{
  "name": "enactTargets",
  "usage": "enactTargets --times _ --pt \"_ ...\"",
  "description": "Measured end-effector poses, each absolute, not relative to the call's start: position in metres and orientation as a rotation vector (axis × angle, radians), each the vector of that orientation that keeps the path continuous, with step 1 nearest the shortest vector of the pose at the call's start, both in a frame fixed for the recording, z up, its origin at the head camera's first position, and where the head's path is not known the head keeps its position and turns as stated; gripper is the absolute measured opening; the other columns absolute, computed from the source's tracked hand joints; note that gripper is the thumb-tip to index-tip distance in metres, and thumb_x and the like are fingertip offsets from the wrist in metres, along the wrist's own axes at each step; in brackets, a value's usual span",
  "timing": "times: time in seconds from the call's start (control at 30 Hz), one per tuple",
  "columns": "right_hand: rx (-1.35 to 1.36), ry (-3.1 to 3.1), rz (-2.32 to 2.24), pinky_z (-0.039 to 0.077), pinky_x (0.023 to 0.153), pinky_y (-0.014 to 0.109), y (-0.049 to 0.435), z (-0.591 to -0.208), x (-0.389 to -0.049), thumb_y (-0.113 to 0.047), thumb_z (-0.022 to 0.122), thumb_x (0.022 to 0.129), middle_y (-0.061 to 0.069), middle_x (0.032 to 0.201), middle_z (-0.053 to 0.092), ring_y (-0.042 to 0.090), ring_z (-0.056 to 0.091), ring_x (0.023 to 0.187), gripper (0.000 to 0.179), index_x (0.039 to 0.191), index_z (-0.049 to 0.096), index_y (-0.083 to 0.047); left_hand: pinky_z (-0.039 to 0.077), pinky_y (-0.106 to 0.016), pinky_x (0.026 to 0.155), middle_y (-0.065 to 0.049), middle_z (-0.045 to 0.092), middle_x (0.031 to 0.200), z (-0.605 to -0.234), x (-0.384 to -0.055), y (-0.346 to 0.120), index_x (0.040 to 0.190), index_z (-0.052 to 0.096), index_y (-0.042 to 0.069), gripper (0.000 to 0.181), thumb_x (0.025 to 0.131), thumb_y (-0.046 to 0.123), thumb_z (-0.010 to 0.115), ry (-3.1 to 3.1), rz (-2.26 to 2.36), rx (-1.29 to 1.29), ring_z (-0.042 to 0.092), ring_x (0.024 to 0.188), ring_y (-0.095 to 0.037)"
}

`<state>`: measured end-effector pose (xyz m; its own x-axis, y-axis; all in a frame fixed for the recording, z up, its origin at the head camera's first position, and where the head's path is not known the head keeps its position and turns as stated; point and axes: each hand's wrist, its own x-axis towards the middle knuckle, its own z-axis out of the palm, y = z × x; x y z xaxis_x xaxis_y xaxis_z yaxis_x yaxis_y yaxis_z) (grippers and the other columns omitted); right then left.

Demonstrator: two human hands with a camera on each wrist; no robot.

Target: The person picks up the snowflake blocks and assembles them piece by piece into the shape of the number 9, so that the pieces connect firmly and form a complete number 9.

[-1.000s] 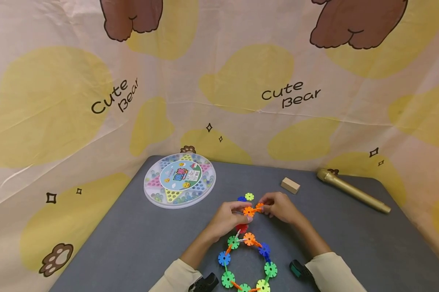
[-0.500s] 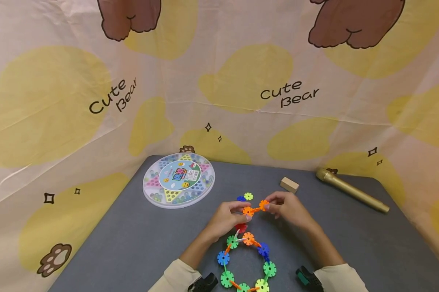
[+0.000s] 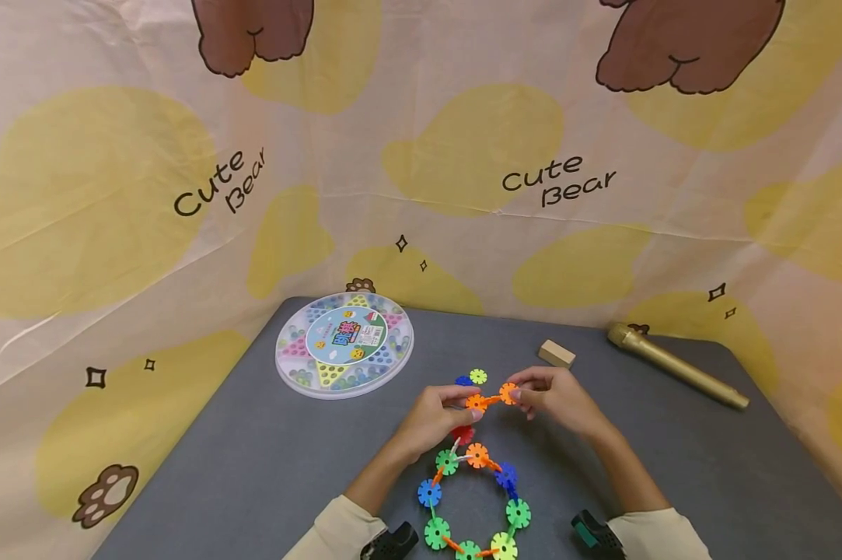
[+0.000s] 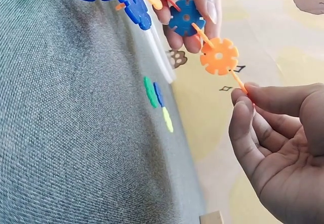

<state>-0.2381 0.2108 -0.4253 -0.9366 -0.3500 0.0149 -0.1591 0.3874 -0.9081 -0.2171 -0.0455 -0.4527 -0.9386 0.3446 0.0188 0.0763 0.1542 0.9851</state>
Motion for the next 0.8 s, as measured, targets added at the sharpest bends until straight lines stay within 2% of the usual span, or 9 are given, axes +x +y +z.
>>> enactTargets --times 0.23,0.37,0.57,0.8 --pt "-0.495 2.452 -1.582 0.063 0.069 0.045 0.2110 -0.4268 -0.2369 -0.014 0.075 0.099 0.022 0.090 0.073 0.022 0.066 0.073 0.028 0.119 0.074 0.005 0.059 -0.024 0.075 -0.015 0.080 0.108 -0.4531 -0.2172 -0.0462 0.135 0.070 -0.003 0.041 0.096 0.010 0.078 2.190 1.896 0.436 0.077 0.094 -0.038" --pt "-0.509 2.458 -1.590 0.063 0.068 0.046 0.2116 -0.4294 -0.2380 -0.014 0.076 0.098 0.021 0.087 0.073 0.021 0.066 0.070 0.024 0.116 0.077 0.003 0.060 -0.024 0.077 -0.014 0.080 0.109 -0.4537 -0.2171 -0.0470 0.134 0.071 -0.001 0.040 0.097 0.011 0.078 2.195 1.892 0.430 0.077 0.095 -0.036" --pt "-0.535 2.451 -1.572 0.063 0.068 0.042 0.2121 -0.4310 -0.2391 -0.013 0.073 0.100 0.013 0.092 0.075 0.023 0.067 0.074 0.023 0.117 0.077 0.002 0.059 -0.024 0.078 -0.012 0.080 0.110 -0.4535 -0.2175 -0.0475 0.135 0.071 -0.001 0.040 0.097 0.011 0.077 2.194 1.894 0.419 0.076 0.100 -0.039" --pt "-0.590 2.451 -1.556 0.063 0.068 0.038 0.2121 -0.4312 -0.2374 -0.011 0.071 0.101 0.014 0.096 0.076 0.022 0.068 0.074 0.025 0.120 0.076 0.004 0.062 -0.027 0.074 -0.015 0.080 0.107 -0.4543 -0.2170 -0.0475 0.134 0.071 -0.001 0.039 0.097 0.010 0.077 2.163 1.906 0.432 0.077 0.091 -0.044"
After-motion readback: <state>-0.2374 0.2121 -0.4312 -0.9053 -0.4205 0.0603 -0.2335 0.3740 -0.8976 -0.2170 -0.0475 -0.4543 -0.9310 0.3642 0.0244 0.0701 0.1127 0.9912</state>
